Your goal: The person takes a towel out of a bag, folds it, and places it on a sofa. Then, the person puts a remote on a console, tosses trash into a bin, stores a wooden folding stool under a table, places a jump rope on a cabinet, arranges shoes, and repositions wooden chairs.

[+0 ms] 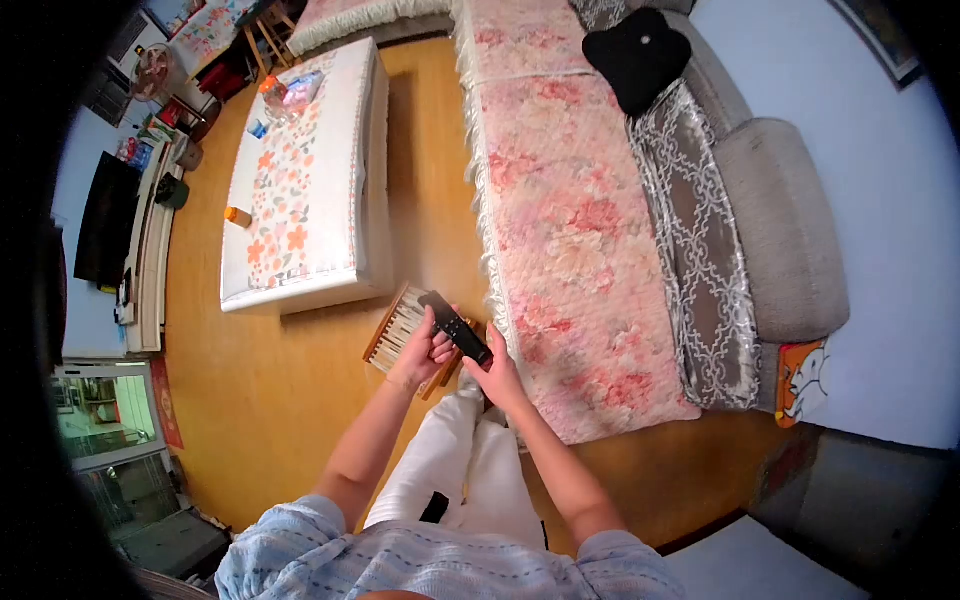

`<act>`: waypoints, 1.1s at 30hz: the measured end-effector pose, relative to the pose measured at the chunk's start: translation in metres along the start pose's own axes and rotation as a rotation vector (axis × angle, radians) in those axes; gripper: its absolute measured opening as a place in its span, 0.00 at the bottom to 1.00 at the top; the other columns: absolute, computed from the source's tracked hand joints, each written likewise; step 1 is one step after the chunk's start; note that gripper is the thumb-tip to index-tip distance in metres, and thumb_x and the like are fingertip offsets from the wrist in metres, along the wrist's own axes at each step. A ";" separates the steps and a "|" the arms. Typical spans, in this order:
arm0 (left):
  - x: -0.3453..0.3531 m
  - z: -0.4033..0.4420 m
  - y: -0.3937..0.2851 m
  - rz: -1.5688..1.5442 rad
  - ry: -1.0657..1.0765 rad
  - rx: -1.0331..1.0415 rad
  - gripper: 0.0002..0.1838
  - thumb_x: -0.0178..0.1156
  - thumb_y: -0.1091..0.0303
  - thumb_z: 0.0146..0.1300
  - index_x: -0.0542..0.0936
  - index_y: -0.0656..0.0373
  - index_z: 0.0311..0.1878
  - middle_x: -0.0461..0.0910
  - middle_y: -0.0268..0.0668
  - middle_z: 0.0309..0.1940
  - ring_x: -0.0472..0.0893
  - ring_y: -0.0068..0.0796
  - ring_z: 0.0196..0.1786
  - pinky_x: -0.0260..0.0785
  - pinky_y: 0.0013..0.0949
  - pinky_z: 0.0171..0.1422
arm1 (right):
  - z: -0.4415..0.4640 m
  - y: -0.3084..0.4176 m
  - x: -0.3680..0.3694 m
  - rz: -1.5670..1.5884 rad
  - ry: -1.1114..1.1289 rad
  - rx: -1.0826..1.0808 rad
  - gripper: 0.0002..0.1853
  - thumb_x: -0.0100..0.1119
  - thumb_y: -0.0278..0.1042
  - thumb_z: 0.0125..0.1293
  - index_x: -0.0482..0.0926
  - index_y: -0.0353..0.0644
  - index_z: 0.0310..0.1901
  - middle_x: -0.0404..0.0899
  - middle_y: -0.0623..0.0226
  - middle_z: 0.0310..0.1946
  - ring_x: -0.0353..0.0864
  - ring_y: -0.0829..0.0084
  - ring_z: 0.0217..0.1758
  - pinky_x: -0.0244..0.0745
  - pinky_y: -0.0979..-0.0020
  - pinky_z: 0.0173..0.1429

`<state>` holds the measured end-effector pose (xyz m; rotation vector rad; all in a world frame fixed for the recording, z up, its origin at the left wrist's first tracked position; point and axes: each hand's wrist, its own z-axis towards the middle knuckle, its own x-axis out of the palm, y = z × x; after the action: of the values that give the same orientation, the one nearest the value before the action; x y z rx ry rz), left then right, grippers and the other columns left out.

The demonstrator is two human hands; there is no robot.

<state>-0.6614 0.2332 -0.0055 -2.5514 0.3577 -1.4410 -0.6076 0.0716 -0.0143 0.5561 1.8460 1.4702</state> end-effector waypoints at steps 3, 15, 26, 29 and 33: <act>0.011 -0.016 -0.006 -0.036 0.071 0.045 0.25 0.40 0.44 0.67 0.69 0.54 0.55 0.48 0.21 0.12 0.48 0.14 0.14 0.42 0.19 0.17 | -0.005 0.023 -0.011 -0.062 -0.005 -0.038 0.40 0.62 0.30 0.56 0.48 0.37 0.65 0.75 0.58 0.34 0.76 0.71 0.33 0.72 0.71 0.39; -0.026 -0.107 -0.045 0.192 -0.270 0.254 0.17 0.47 0.51 0.67 0.63 0.49 0.25 0.52 0.23 0.10 0.51 0.15 0.11 0.41 0.22 0.15 | -0.013 0.071 0.025 -0.187 0.243 -0.098 0.29 0.61 0.32 0.55 0.63 0.36 0.58 0.70 0.54 0.51 0.69 0.63 0.57 0.64 0.68 0.59; -0.122 -0.237 -0.114 -0.025 -0.356 0.448 0.14 0.43 0.55 0.69 0.66 0.49 0.28 0.51 0.22 0.09 0.49 0.15 0.11 0.40 0.22 0.14 | -0.006 0.134 0.186 -0.394 0.486 -0.295 0.24 0.63 0.33 0.52 0.67 0.37 0.50 0.72 0.53 0.44 0.72 0.56 0.48 0.67 0.64 0.53; -0.179 -0.295 -0.151 -0.126 -0.351 0.545 0.12 0.42 0.57 0.69 0.66 0.51 0.32 0.50 0.22 0.09 0.48 0.15 0.10 0.39 0.22 0.14 | 0.002 0.147 0.274 -0.335 0.559 -0.393 0.22 0.63 0.33 0.54 0.68 0.37 0.48 0.72 0.56 0.40 0.74 0.61 0.43 0.68 0.66 0.50; -0.253 -0.388 -0.203 -0.217 -0.497 0.684 0.09 0.40 0.65 0.66 0.67 0.60 0.39 0.49 0.22 0.10 0.48 0.15 0.10 0.39 0.22 0.13 | -0.007 0.169 0.398 -0.230 0.690 -0.276 0.21 0.61 0.33 0.56 0.67 0.35 0.48 0.72 0.58 0.39 0.73 0.68 0.43 0.69 0.68 0.47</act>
<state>-1.0970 0.4844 0.0431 -2.2757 -0.4273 -0.7335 -0.8920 0.3920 0.0464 -0.3380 2.0533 1.8512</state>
